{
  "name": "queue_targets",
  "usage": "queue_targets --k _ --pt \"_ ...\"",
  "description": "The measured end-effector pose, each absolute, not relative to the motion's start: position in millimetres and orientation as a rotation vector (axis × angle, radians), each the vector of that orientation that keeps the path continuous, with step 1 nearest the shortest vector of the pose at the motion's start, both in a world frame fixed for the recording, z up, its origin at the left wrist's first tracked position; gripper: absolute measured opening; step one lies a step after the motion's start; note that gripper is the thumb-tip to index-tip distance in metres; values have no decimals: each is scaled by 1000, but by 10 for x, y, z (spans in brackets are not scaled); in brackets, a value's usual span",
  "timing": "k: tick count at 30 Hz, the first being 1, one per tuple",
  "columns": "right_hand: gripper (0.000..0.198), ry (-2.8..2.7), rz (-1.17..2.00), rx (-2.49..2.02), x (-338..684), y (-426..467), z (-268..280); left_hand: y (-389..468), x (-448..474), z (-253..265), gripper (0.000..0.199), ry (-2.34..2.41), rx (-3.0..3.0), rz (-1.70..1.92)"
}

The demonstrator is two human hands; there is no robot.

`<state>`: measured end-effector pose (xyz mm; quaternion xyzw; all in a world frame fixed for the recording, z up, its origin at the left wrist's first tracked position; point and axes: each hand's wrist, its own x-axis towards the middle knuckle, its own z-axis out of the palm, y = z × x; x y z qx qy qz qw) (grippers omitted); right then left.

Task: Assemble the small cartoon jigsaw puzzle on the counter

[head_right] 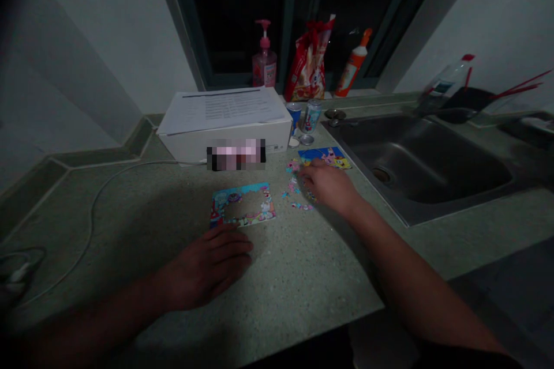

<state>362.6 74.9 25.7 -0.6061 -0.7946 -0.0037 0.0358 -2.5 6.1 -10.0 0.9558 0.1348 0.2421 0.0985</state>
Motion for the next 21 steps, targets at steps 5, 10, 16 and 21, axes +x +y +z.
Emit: queue_targets --k 5,10,16,21 --pt "41 -2535 -40 -1812 3468 745 237 63 -19 -72 19 385 2835 695" --pt "40 -2549 -10 -1821 3456 756 179 69 -7 -60 16 370 2864 736" --pt "36 -2482 24 -1795 3528 777 96 70 -1 -62 16 375 2868 750" --pt "29 -2422 136 -1798 3582 809 55 80 3 -67 14 354 2887 743"
